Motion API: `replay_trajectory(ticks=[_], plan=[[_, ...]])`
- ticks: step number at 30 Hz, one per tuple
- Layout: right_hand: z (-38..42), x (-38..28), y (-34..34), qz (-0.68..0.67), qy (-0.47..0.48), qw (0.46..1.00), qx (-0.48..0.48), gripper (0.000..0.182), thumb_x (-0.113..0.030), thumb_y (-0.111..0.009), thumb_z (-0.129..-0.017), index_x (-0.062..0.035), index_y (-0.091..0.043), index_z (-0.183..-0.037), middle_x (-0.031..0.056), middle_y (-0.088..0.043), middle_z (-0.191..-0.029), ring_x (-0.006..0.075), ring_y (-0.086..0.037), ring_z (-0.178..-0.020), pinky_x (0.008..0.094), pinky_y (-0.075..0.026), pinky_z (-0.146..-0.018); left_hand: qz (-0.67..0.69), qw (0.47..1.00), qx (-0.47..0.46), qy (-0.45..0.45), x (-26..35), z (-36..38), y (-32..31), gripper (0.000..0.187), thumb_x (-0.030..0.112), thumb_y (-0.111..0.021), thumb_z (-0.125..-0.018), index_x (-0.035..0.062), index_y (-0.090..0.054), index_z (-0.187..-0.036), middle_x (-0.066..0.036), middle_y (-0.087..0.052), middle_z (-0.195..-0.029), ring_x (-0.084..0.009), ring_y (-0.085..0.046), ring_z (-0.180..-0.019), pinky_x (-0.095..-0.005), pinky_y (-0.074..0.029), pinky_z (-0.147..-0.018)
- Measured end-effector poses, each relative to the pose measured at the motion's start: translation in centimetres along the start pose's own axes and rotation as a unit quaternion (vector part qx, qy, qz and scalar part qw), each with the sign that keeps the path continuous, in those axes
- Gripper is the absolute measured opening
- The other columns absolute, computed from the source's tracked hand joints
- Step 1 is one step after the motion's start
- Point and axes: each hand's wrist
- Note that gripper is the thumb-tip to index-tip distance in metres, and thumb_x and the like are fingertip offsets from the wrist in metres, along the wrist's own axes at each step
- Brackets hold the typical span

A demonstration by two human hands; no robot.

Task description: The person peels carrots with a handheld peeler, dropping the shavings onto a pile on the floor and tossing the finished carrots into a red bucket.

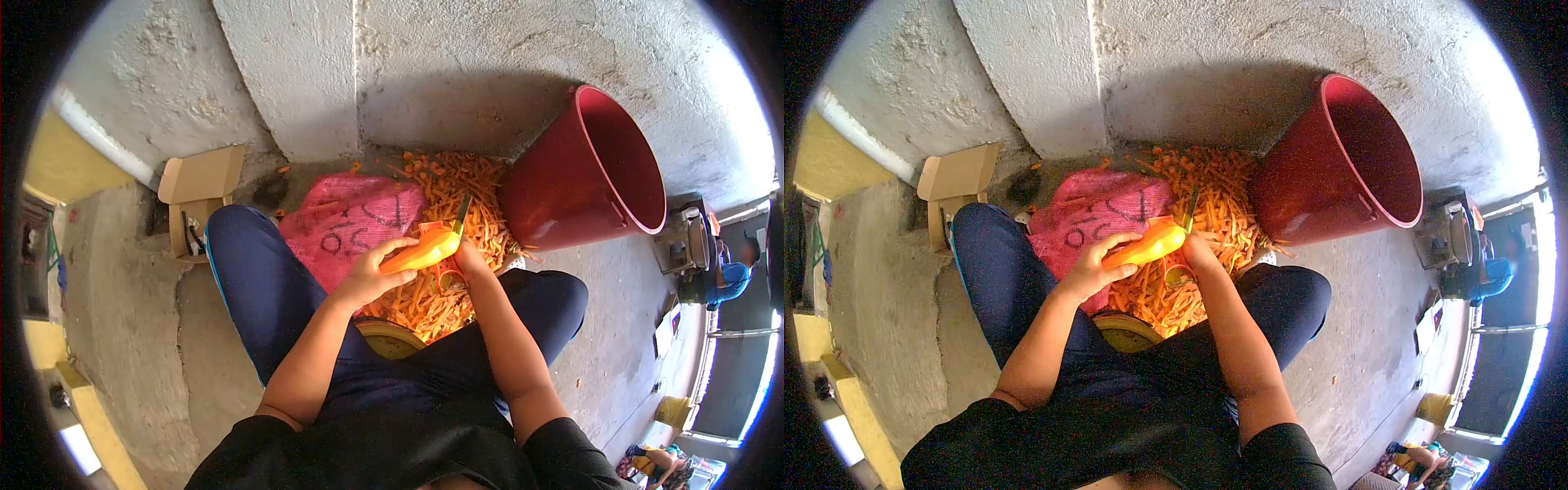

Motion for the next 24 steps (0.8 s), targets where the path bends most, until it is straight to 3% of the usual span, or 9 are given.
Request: replay_trajectory(ticks=[3,6,8,9,12,15,18,24], plan=[[0.6,-0.5,-0.9,0.101,0.045,0.993,0.045,0.021,-0.016,-0.044,-0.085,-0.0005,-0.054,-0.096,0.0086,-0.059,-0.086,0.0162,-0.058,-0.074,0.0275,-0.048,-0.065,-0.128,0.991,0.037,0.02,-0.7,-0.2,0.2,0.051,0.018,-0.067,-0.069,0.0035,-0.045,-0.113,-0.011,-0.055,-0.104,-0.0176,-0.053,-0.097,-0.0283,-0.039,-0.085],[1.6,-1.0,-2.0,0.22,0.063,0.972,0.046,0.017,-0.013,-0.048,-0.084,0.0004,-0.054,-0.092,0.0073,-0.06,-0.082,0.015,-0.057,-0.072,0.0294,-0.046,-0.065,-0.229,0.973,0.016,0.035,-1.2,-0.3,-0.4,0.058,0.02,-0.071,-0.065,0.0003,-0.044,-0.113,-0.012,-0.053,-0.106,-0.0174,-0.052,-0.098,-0.0278,-0.04,-0.083],[1.7,-0.9,-2.1,0.305,0.057,0.95,0.048,0.015,-0.011,-0.049,-0.084,0.0008,-0.054,-0.091,0.006,-0.06,-0.08,0.0142,-0.057,-0.071,0.0308,-0.045,-0.064,-0.23,0.973,0.036,-0.004,-2.0,-0.3,-0.4,0.059,0.022,-0.073,-0.063,-0.0002,-0.044,-0.109,-0.014,-0.055,-0.098,-0.0212,-0.055,-0.093,-0.0296,-0.042,-0.079],[1.9,-1.0,-2.1,0.361,0.094,0.927,0.043,0.017,-0.016,-0.05,-0.083,-0.001,-0.053,-0.091,0.0109,-0.06,-0.076,0.0217,-0.058,-0.07,0.0342,-0.044,-0.063,-0.224,0.974,0.038,-0.007,-2.0,-0.3,-0.4,0.057,0.022,-0.073,-0.063,0.0,-0.044,-0.107,-0.015,-0.056,-0.096,-0.0227,-0.055,-0.091,-0.0306,-0.043,-0.078],[2.1,-1.4,-1.3,0.529,0.111,0.839,0.062,0.02,-0.02,-0.052,-0.081,-0.0036,-0.053,-0.093,0.0174,-0.058,-0.075,0.0329,-0.057,-0.073,0.0379,-0.043,-0.064,-0.302,0.95,0.079,-0.009,-2.0,-0.4,-0.3,0.054,0.021,-0.071,-0.063,0.0026,-0.045,-0.106,-0.015,-0.057,-0.093,-0.0267,-0.056,-0.088,-0.0332,-0.044,-0.074],[2.7,-1.9,-1.0,0.556,0.11,0.824,0.019,0.025,-0.024,-0.054,-0.079,-0.0059,-0.053,-0.095,0.0216,-0.056,-0.077,0.0385,-0.054,-0.077,0.0406,-0.042,-0.065,-0.322,0.936,0.138,-0.032,-2.2,-0.5,-0.2,0.049,0.02,-0.07,-0.063,0.0044,-0.045,-0.102,-0.015,-0.057,-0.091,-0.0294,-0.056,-0.085,-0.0351,-0.044,-0.071],[3.5,-2.0,-1.5,0.579,0.127,0.804,-0.049,0.02,-0.019,-0.056,-0.079,-0.0029,-0.053,-0.092,0.0168,-0.057,-0.071,0.0289,-0.055,-0.068,0.035,-0.042,-0.063,-0.314,0.937,0.151,-0.04,-1.6,-0.5,-0.4,0.047,0.019,-0.07,-0.063,0.0045,-0.045,-0.101,-0.014,-0.057,-0.089,-0.0294,-0.056,-0.084,-0.035,-0.045,-0.07],[3.3,-1.5,-1.0,0.58,0.126,0.802,-0.069,0.019,-0.018,-0.054,-0.079,-0.0031,-0.052,-0.091,0.0182,-0.056,-0.073,0.0319,-0.055,-0.071,0.0365,-0.042,-0.065,-0.32,0.934,0.151,-0.045,-1.4,-0.5,-0.5,0.046,0.019,-0.07,-0.064,0.0046,-0.045,-0.1,-0.015,-0.057,-0.087,-0.0299,-0.057,-0.082,-0.0357,-0.045,-0.068]])
Point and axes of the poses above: each hand's wrist, its own z-axis away from the middle knuckle, its own y-axis out of the back of the hand, x = y × z
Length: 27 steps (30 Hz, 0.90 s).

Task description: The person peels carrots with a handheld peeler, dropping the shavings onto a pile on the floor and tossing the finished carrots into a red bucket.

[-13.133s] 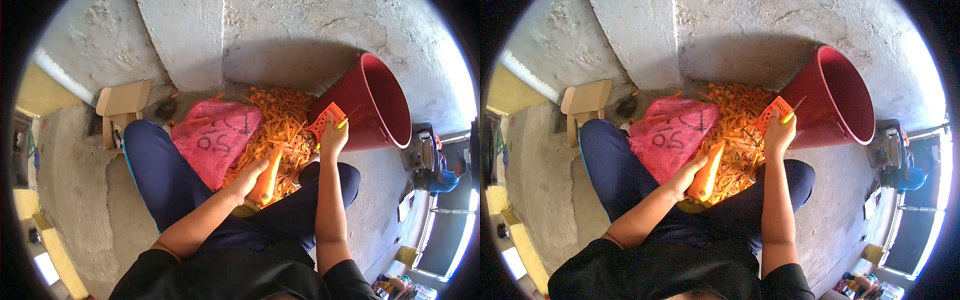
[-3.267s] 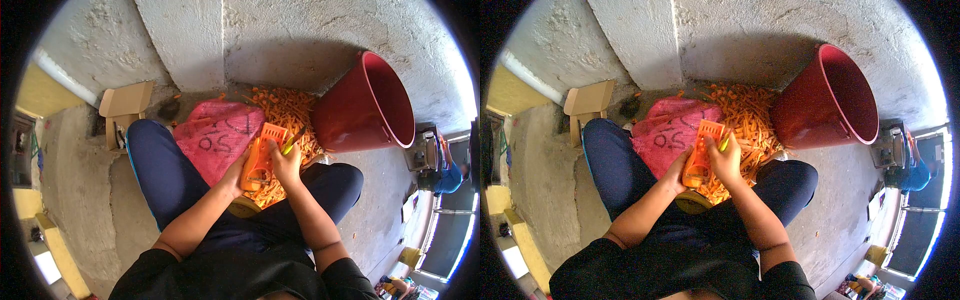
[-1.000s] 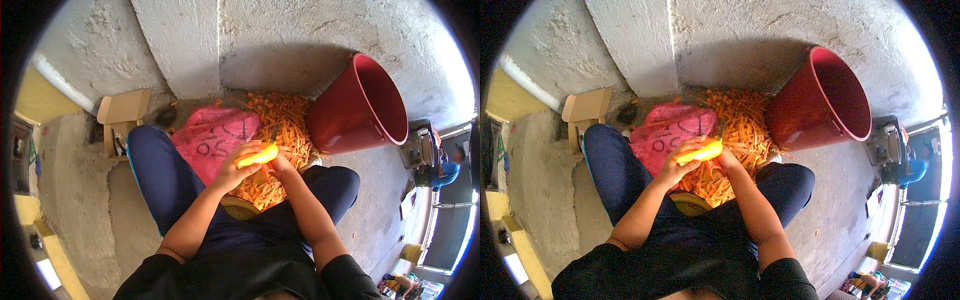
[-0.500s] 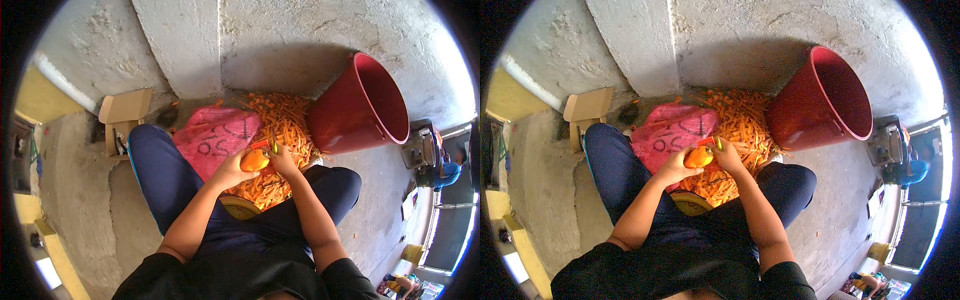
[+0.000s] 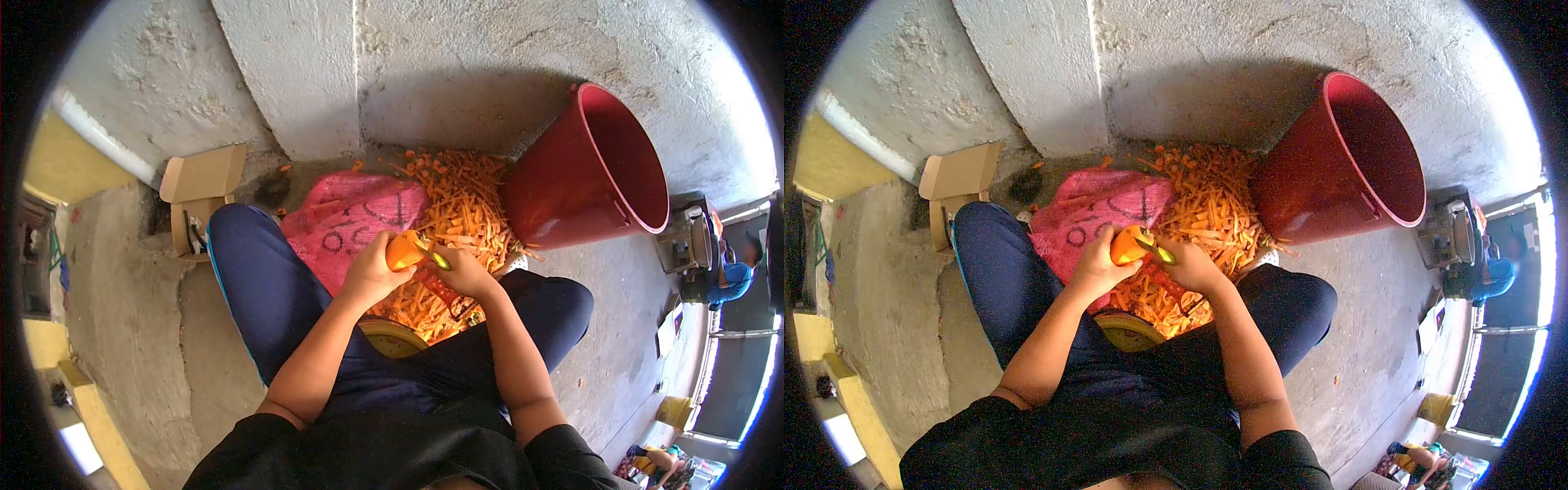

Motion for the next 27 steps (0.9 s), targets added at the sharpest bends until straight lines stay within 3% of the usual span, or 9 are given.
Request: replay_trajectory(ticks=[4,10,13,23,27], plan=[[0.1,0.3,0.0,0.011,-0.003,1.0,0.008,0.033,-0.015,-0.053,-0.073,-0.0091,-0.05,-0.105,0.0216,-0.057,-0.08,0.0368,-0.055,-0.077,0.0414,-0.043,-0.066,0.0,1.0,0.004,0.003,-0.2,-0.2,-0.2,0.046,0.02,-0.07,-0.063,0.0047,-0.046,-0.1,-0.015,-0.057,-0.085,-0.0304,-0.057,-0.081,-0.0359,-0.045,-0.067],[-0.1,0.4,-0.2,0.022,-0.016,1.0,0.014,0.023,-0.015,-0.052,-0.072,-0.0052,-0.052,-0.093,0.0211,-0.057,-0.078,0.037,-0.055,-0.077,0.0424,-0.042,-0.066,-0.001,1.0,0.015,-0.017,0.0,-0.3,-0.2,0.044,0.02,-0.07,-0.063,0.0041,-0.048,-0.098,-0.016,-0.058,-0.084,-0.0311,-0.058,-0.079,-0.037,-0.045,-0.065],[-0.2,0.2,-0.4,0.028,-0.029,0.999,0.028,0.02,-0.021,-0.053,-0.079,-0.0014,-0.052,-0.083,0.02,-0.055,-0.071,0.0361,-0.053,-0.071,0.0393,-0.041,-0.063,-0.008,1.0,0.012,-0.014,0.5,-0.3,0.0,0.042,0.021,-0.07,-0.062,0.0042,-0.05,-0.095,-0.015,-0.058,-0.08,-0.0317,-0.058,-0.076,-0.0377,-0.046,-0.063],[-0.2,1.4,-1.0,0.028,-0.035,0.999,0.014,0.019,-0.017,-0.052,-0.075,0.0008,-0.05,-0.079,0.0204,-0.054,-0.073,0.0364,-0.052,-0.074,0.0394,-0.041,-0.064,-0.016,0.996,-0.039,-0.073,0.4,-0.3,0.6,0.038,0.022,-0.07,-0.06,0.0046,-0.052,-0.089,-0.015,-0.058,-0.072,-0.0323,-0.058,-0.068,-0.0378,-0.045,-0.057],[-0.2,1.9,-1.2,0.017,-0.001,1.0,0.011,0.016,-0.013,-0.052,-0.072,0.0017,-0.05,-0.078,0.0194,-0.054,-0.072,0.0359,-0.052,-0.074,0.039,-0.041,-0.066,-0.06,0.994,0.006,-0.087,0.8,0.0,0.2,0.04,0.022,-0.071,-0.06,0.0036,-0.053,-0.091,-0.015,-0.058,-0.075,-0.0319,-0.058,-0.07,-0.0374,-0.046,-0.06]])
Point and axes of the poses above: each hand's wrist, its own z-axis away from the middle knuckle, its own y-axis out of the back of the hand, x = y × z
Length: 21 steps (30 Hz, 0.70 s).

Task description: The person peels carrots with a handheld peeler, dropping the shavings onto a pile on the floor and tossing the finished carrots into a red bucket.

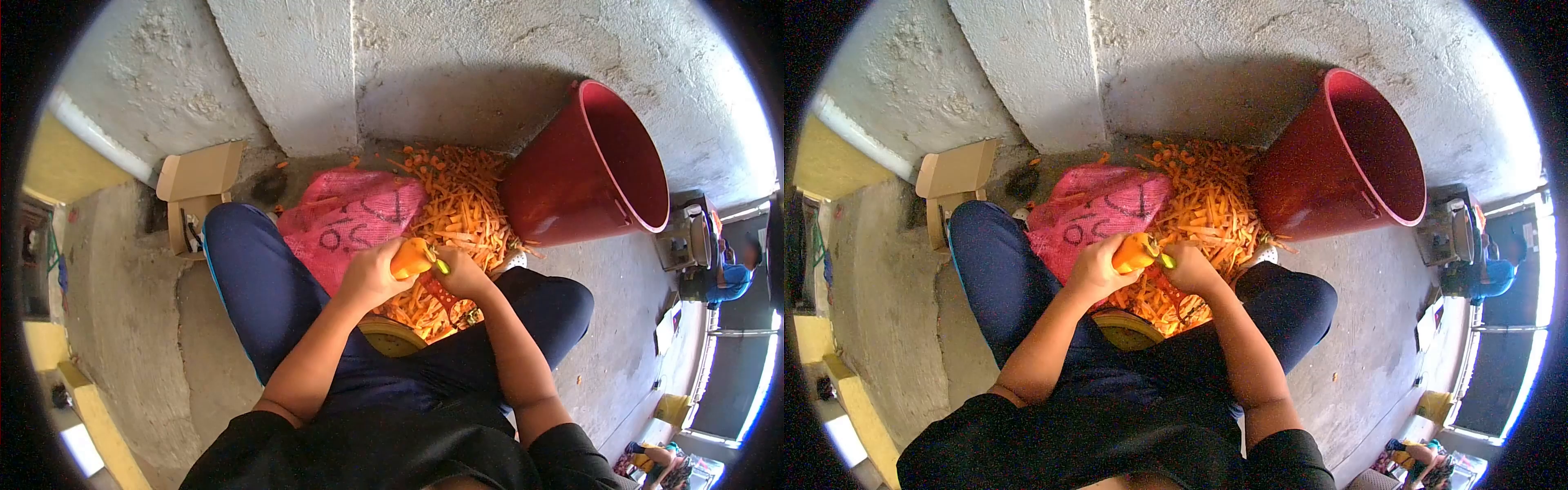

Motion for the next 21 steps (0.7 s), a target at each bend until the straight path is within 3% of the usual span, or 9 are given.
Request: replay_trajectory(ticks=[8,11,13,16,19,21], plan=[[0.2,-0.5,0.0,-0.058,-0.027,0.997,0.036,0.017,-0.014,-0.052,-0.069,0.0015,-0.054,-0.077,0.0219,-0.056,-0.071,0.0373,-0.054,-0.074,0.0406,-0.042,-0.066,0.075,0.996,-0.049,0.006,-0.4,0.2,-0.5,0.044,0.021,-0.072,-0.06,0.0027,-0.054,-0.095,-0.017,-0.059,-0.081,-0.0322,-0.058,-0.075,-0.0348,-0.047,-0.065],[-0.1,-0.3,0.2,-0.058,-0.043,0.997,0.019,0.019,-0.013,-0.052,-0.069,0.0012,-0.054,-0.081,0.0216,-0.057,-0.075,0.0358,-0.055,-0.077,0.0392,-0.042,-0.068,0.086,0.996,-0.014,-0.024,-0.4,0.1,-0.9,0.043,0.022,-0.07,-0.061,0.001,-0.053,-0.094,-0.017,-0.058,-0.078,-0.0329,-0.058,-0.071,-0.037,-0.047,-0.061],[-0.2,0.1,0.0,-0.02,-0.057,0.998,-0.01,0.023,-0.011,-0.053,-0.07,0.0002,-0.053,-0.09,0.0198,-0.058,-0.081,0.0327,-0.056,-0.082,0.0358,-0.042,-0.073,0.019,0.999,-0.003,-0.039,-0.5,0.2,-0.7,0.043,0.022,-0.07,-0.061,0.0013,-0.053,-0.094,-0.017,-0.058,-0.077,-0.0331,-0.057,-0.071,-0.0371,-0.046,-0.06],[-0.3,1.0,-0.7,-0.017,-0.046,0.999,0.003,0.023,-0.012,-0.054,-0.07,0.0005,-0.053,-0.09,0.0201,-0.058,-0.08,0.0326,-0.056,-0.081,0.0357,-0.042,-0.073,-0.004,1.0,-0.021,-0.022,-0.5,0.2,-0.4,0.046,0.022,-0.071,-0.061,0.0025,-0.053,-0.097,-0.017,-0.059,-0.081,-0.0322,-0.058,-0.074,-0.0367,-0.047,-0.063],[-0.4,1.0,-1.1,-0.035,-0.016,0.998,0.046,0.019,-0.016,-0.053,-0.068,0.0015,-0.054,-0.075,0.0237,-0.055,-0.075,0.039,-0.053,-0.076,0.0424,-0.043,-0.067,0.051,0.997,-0.047,-0.016,-0.9,0.1,-0.4,0.049,0.023,-0.072,-0.06,0.0033,-0.052,-0.1,-0.017,-0.059,-0.081,-0.0326,-0.058,-0.073,-0.0372,-0.047,-0.063],[-0.3,0.4,-0.7,-0.03,-0.042,0.998,0.034,0.02,-0.016,-0.053,-0.068,0.0016,-0.054,-0.076,0.0241,-0.055,-0.077,0.0391,-0.054,-0.077,0.0426,-0.043,-0.068,0.032,0.998,-0.049,-0.015,-1.0,0.2,-0.5,0.048,0.023,-0.072,-0.06,0.0034,-0.052,-0.099,-0.016,-0.059,-0.08,-0.0328,-0.058,-0.072,-0.0372,-0.047,-0.062]])
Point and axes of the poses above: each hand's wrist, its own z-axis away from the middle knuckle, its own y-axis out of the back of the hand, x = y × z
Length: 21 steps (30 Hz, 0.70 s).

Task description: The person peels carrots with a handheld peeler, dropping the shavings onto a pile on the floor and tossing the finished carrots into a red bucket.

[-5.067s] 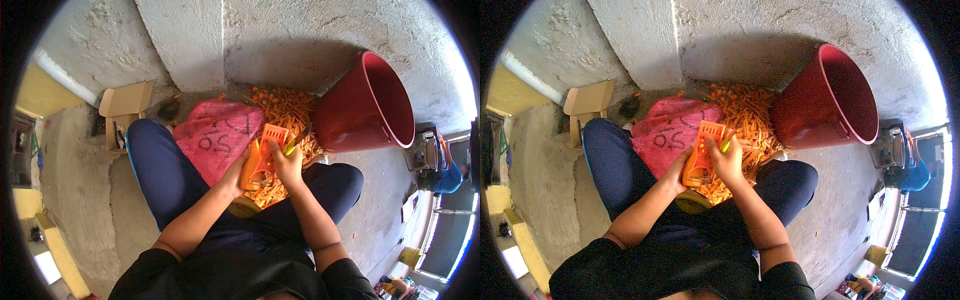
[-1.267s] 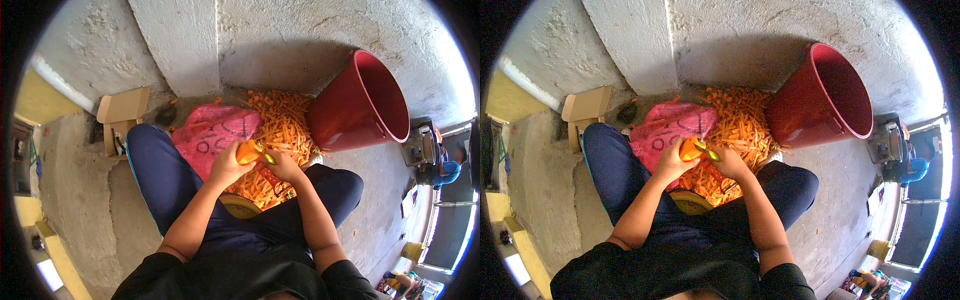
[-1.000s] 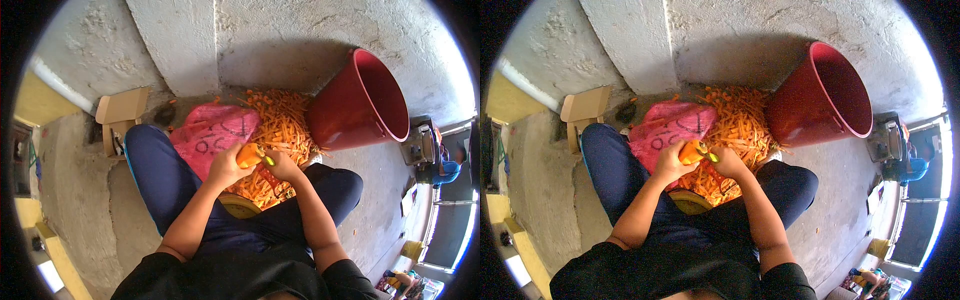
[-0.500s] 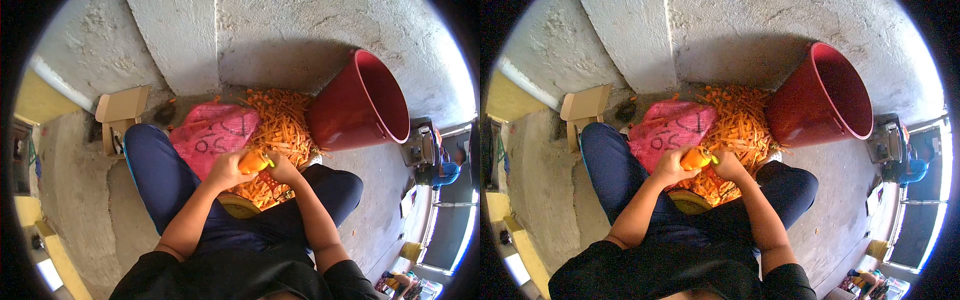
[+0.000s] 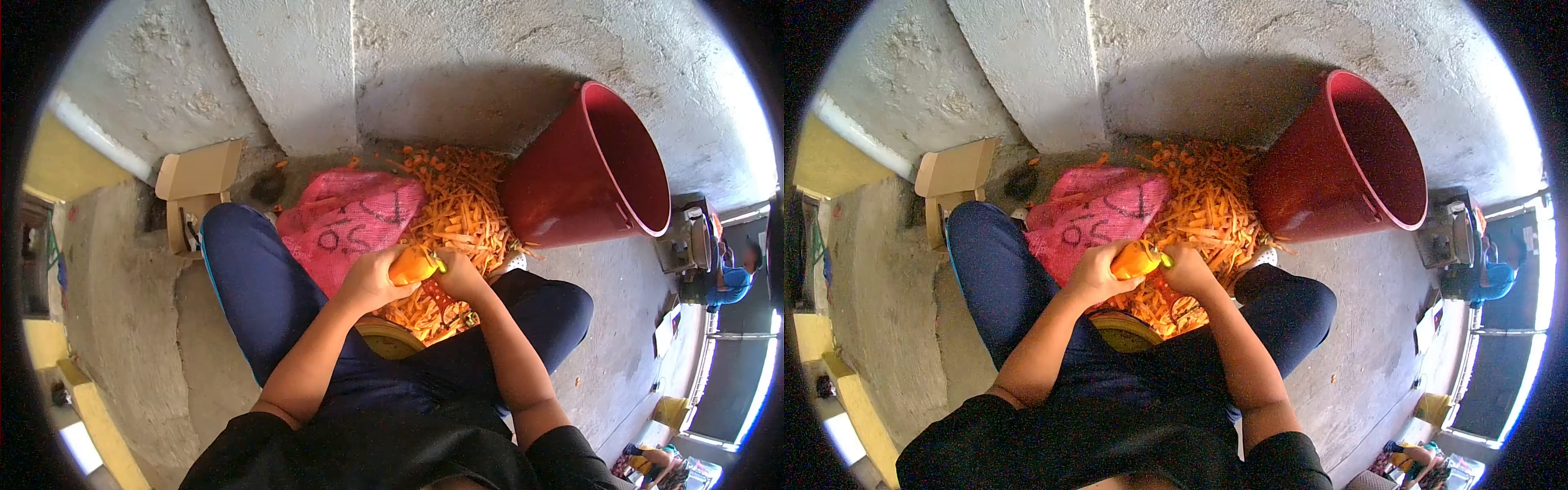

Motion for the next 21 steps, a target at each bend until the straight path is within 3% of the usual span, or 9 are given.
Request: replay_trajectory(ticks=[5,8,10,11,13,14,15,18,21], plan=[[-0.3,0.3,-0.6,-0.006,-0.038,0.999,-0.005,0.021,-0.011,-0.052,-0.07,0.0006,-0.055,-0.088,0.0195,-0.058,-0.078,0.0309,-0.057,-0.079,0.035,-0.043,-0.072,-0.127,0.991,0.032,0.004,0.2,0.1,-0.1,0.046,0.021,-0.072,-0.06,0.0031,-0.054,-0.098,-0.015,-0.06,-0.077,-0.0314,-0.059,-0.07,-0.035,-0.047,-0.061],[-0.7,1.3,-0.9,-0.039,-0.023,0.999,-0.011,0.026,-0.021,-0.055,-0.07,0.0021,-0.057,-0.082,0.0249,-0.057,-0.078,0.0379,-0.056,-0.078,0.0415,-0.044,-0.068,0.007,1.0,0.016,0.011,0.5,0.0,0.4,0.047,0.02,-0.073,-0.058,0.0035,-0.054,-0.098,-0.015,-0.059,-0.079,-0.0304,-0.059,-0.073,-0.0343,-0.047,-0.065],[-1.5,2.8,-1.6,0.002,-0.097,0.994,-0.043,0.03,-0.026,-0.058,-0.07,0.0022,-0.058,-0.08,0.0248,-0.057,-0.078,0.038,-0.056,-0.077,0.0414,-0.045,-0.065,0.151,0.985,-0.051,-0.065,2.0,0.7,-0.5,0.052,0.018,-0.074,-0.056,0.0056,-0.051,-0.101,-0.015,-0.059,-0.083,-0.0307,-0.058,-0.079,-0.0342,-0.046,-0.069],[-2.6,5.4,-3.5,-0.016,-0.152,0.986,-0.059,0.035,-0.033,-0.06,-0.068,0.0018,-0.059,-0.077,0.0243,-0.057,-0.075,0.0376,-0.056,-0.075,0.0413,-0.045,-0.063,0.126,0.989,-0.044,-0.056,1.7,0.6,-0.6,0.052,0.018,-0.074,-0.057,0.0063,-0.05,-0.102,-0.015,-0.058,-0.085,-0.0305,-0.058,-0.08,-0.0341,-0.046,-0.07],[-2.6,4.0,-3.3,-0.136,-0.055,0.989,-0.014,0.037,-0.034,-0.054,-0.072,0.0024,-0.059,-0.079,0.0231,-0.058,-0.076,0.0358,-0.057,-0.075,0.0407,-0.045,-0.064,0.082,0.996,-0.004,-0.034,0.8,0.3,-1.7,0.053,0.017,-0.073,-0.059,0.0076,-0.047,-0.104,-0.014,-0.057,-0.087,-0.03,-0.058,-0.081,-0.034,-0.045,-0.071],[-1.6,3.6,-2.5,-0.02,0.061,0.998,-0.01,0.036,-0.032,-0.051,-0.075,0.0028,-0.058,-0.079,0.0226,-0.059,-0.077,0.0352,-0.058,-0.076,0.0404,-0.045,-0.065,0.058,0.998,0.019,-0.021,0.4,0.3,-2.0,0.054,0.017,-0.073,-0.059,0.0083,-0.045,-0.105,-0.014,-0.057,-0.088,-0.0298,-0.057,-0.082,-0.0339,-0.045,-0.072],[-2.2,3.5,-2.7,0.061,-0.004,0.998,0.011,0.032,-0.028,-0.05,-0.077,0.0027,-0.057,-0.08,0.0218,-0.059,-0.076,0.0356,-0.058,-0.074,0.0404,-0.045,-0.065,0.055,0.993,-0.041,0.094,1.9,0.2,-0.5,0.053,0.014,-0.071,-0.062,0.0061,-0.042,-0.106,-0.015,-0.055,-0.091,-0.0283,-0.056,-0.086,-0.0334,-0.044,-0.075],[-3.5,6.3,-1.4,-0.036,-0.201,0.972,0.114,0.027,-0.024,-0.057,-0.074,0.0018,-0.055,-0.082,0.0206,-0.058,-0.07,0.0353,-0.058,-0.069,0.0408,-0.044,-0.059,0.107,0.987,-0.013,0.12,0.1,0.3,-1.3,0.052,0.013,-0.07,-0.064,0.0039,-0.04,-0.106,-0.015,-0.054,-0.094,-0.0279,-0.054,-0.09,-0.0334,-0.042,-0.077],[-3.2,3.1,2.7,-0.035,-0.203,0.933,0.294,0.029,-0.024,-0.062,-0.074,0.0027,-0.054,-0.084,0.0172,-0.058,-0.068,0.0309,-0.057,-0.061,0.037,-0.044,-0.056,0.102,0.987,-0.063,0.109,-1.2,0.6,-2.0,0.053,0.014,-0.07,-0.063,0.0021,-0.042,-0.107,-0.016,-0.052,-0.095,-0.0283,-0.053,-0.093,-0.0343,-0.041,-0.08]])
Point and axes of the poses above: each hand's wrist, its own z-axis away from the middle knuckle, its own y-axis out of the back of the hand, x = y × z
